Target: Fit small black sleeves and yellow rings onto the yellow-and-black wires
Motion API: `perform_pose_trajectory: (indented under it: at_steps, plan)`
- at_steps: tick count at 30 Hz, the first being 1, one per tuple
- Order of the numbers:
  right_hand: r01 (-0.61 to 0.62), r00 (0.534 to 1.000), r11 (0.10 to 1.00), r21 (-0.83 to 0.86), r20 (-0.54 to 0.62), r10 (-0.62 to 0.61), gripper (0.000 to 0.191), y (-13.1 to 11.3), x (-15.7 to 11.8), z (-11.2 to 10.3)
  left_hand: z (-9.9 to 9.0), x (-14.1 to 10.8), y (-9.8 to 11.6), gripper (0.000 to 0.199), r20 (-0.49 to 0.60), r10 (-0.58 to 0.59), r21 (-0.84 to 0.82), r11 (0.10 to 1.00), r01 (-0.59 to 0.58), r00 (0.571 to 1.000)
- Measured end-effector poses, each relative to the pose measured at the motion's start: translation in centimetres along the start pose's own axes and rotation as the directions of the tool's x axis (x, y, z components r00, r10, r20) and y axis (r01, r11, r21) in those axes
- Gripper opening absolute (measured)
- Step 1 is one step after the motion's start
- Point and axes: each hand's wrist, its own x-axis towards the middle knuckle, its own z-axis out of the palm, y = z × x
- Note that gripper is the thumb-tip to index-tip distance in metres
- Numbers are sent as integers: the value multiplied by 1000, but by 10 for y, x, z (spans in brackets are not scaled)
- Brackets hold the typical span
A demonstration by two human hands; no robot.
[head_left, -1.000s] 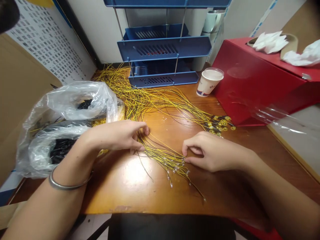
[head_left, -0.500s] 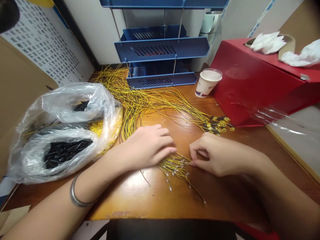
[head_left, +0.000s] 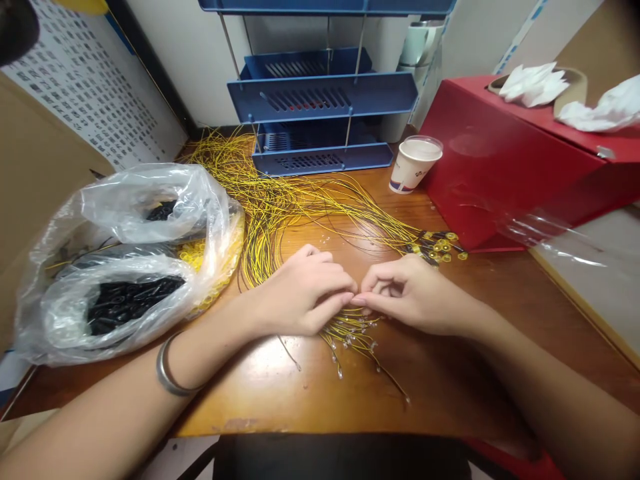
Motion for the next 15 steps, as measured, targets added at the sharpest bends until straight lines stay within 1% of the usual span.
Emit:
perform_pose_trajectory:
  at_steps: [2, 4, 6, 8, 11, 15]
  plan:
    - [-13, 998, 994, 109, -63, 20, 16, 0, 1, 6, 0, -1, 1, 27, -19, -26, -50, 998, 25, 999]
    - [-13, 986, 982, 190, -159, 44, 16, -1, 2, 13, 0, -1, 1, 29, -43, -54, -89, 995, 50, 998]
    - [4, 962, 979, 205, -267, 52, 16, -1, 3, 20, 2, 0, 1, 29, -95, -70, -116, 992, 59, 993]
    - [28, 938, 981, 191, -345, 41, 18, -1, 3, 25, 4, 0, 0, 29, -160, -78, -126, 990, 58, 984]
    - [56, 921, 963, 262, -385, 51, 16, -2, 4, 29, 6, 1, -3, 33, -262, -79, -121, 991, 49, 962]
    - [61, 929, 904, 422, -354, 103, 22, -5, 5, 30, 8, 1, -7, 25, -372, -38, -78, 997, 10, 927]
